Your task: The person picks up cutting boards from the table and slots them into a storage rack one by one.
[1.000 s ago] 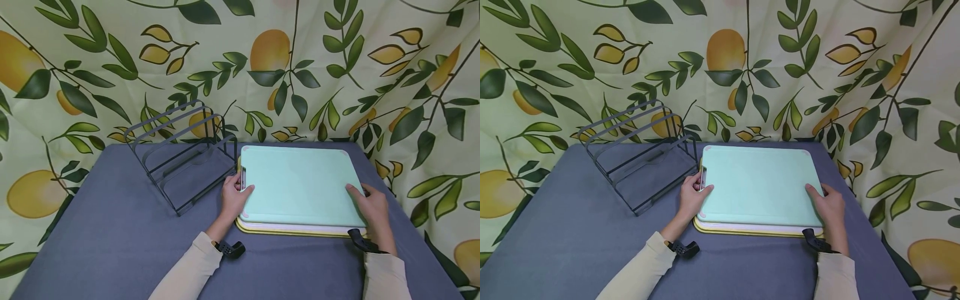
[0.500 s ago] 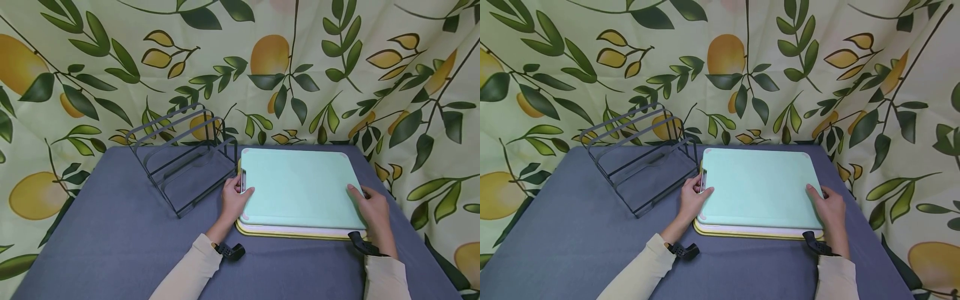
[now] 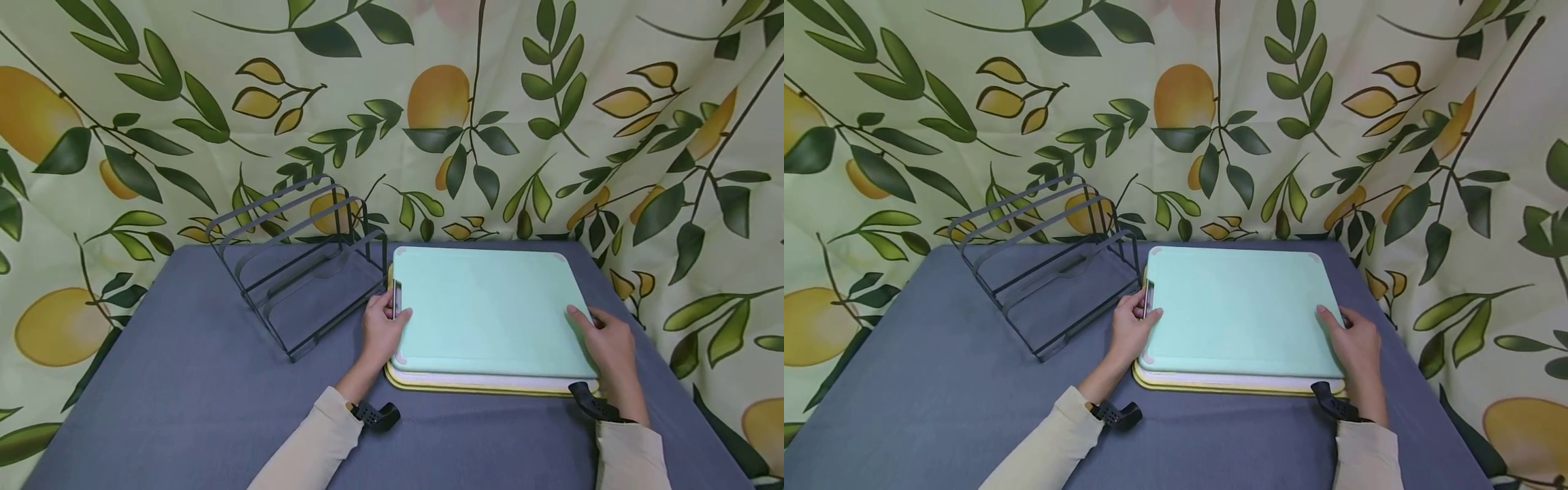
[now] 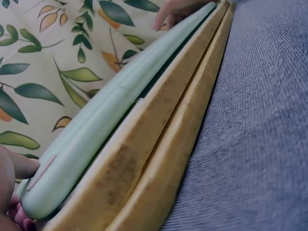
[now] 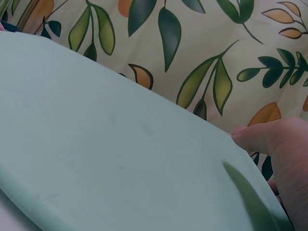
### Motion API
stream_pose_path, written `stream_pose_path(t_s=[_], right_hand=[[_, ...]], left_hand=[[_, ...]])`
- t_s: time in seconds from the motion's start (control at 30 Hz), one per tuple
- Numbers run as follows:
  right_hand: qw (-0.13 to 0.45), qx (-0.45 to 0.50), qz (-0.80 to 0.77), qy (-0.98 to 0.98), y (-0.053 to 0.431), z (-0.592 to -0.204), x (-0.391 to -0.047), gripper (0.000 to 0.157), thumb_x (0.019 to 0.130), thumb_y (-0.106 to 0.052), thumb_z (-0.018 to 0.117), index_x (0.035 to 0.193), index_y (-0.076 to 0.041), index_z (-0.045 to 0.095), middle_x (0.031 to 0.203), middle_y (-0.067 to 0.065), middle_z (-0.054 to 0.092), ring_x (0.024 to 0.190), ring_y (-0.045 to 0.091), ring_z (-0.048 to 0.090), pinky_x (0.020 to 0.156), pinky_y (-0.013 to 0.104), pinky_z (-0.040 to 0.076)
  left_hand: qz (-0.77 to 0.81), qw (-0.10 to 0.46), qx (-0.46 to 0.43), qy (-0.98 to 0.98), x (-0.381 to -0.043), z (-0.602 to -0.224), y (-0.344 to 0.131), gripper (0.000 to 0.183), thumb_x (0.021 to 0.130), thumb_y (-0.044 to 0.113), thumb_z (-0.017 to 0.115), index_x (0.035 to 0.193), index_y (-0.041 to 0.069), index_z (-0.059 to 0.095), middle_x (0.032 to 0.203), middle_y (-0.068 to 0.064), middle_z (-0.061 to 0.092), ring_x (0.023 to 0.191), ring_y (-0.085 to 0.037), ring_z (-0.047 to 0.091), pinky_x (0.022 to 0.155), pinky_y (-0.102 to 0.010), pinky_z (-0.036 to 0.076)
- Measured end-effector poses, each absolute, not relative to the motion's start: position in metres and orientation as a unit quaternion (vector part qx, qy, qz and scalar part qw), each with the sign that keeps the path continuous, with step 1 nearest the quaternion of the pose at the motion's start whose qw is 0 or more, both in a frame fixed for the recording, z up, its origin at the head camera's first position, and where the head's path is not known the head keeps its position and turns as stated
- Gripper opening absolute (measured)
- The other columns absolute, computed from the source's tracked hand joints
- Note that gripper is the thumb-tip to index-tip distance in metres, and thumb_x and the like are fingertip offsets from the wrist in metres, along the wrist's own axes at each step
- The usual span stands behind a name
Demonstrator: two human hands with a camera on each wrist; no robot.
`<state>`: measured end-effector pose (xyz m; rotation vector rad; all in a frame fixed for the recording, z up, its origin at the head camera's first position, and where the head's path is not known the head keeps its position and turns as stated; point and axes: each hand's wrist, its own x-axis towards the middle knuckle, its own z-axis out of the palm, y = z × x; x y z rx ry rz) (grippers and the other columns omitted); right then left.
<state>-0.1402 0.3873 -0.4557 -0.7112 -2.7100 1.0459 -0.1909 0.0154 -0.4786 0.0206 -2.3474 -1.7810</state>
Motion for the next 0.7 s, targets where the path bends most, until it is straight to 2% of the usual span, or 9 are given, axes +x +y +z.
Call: stream_pose_path(t_s=[0.27,0.53,0.7], right_hand=[[0.085,-0.245,0.349,-0.9,0.3876,-0.4573,-0.1413,0.078,0.09,-0.063,0.048,0.138,-0.001,0.05,0.126,0.023,0.053,0.097,0.029,0.049,0.064,0.027,0.036],[0.075,-0.252,0.371,-0.891,0.3885,-0.4551,-0.1418,0.08,0.09,-0.065,0.045,0.142,-0.004,0.045,0.131,0.022,0.051,0.103,0.031,0.049,0.066,0.027,0.038],[0.076,-0.259,0.386,-0.882,0.3864,-0.4538,-0.1416,0.079,0.089,-0.065,0.046,0.143,-0.006,0.045,0.126,0.015,0.052,0.096,0.022,0.047,0.063,0.022,0.039]], left_hand=[[-0.634,0.093,0.014,-0.768,-0.1936,-0.4742,0.0142,0.041,0.079,0.002,0.074,0.119,-0.002,0.065,0.089,-0.01,0.053,0.073,-0.012,0.045,0.065,-0.016,0.041],[-0.656,0.075,0.024,-0.75,-0.1944,-0.4706,0.0116,0.046,0.079,-0.001,0.072,0.124,-0.004,0.061,0.09,-0.01,0.053,0.073,-0.011,0.046,0.063,-0.016,0.041],[-0.675,0.063,0.031,-0.734,-0.1964,-0.4691,0.0091,0.048,0.079,-0.003,0.071,0.125,-0.004,0.06,0.092,-0.01,0.054,0.074,-0.012,0.046,0.062,-0.015,0.042]])
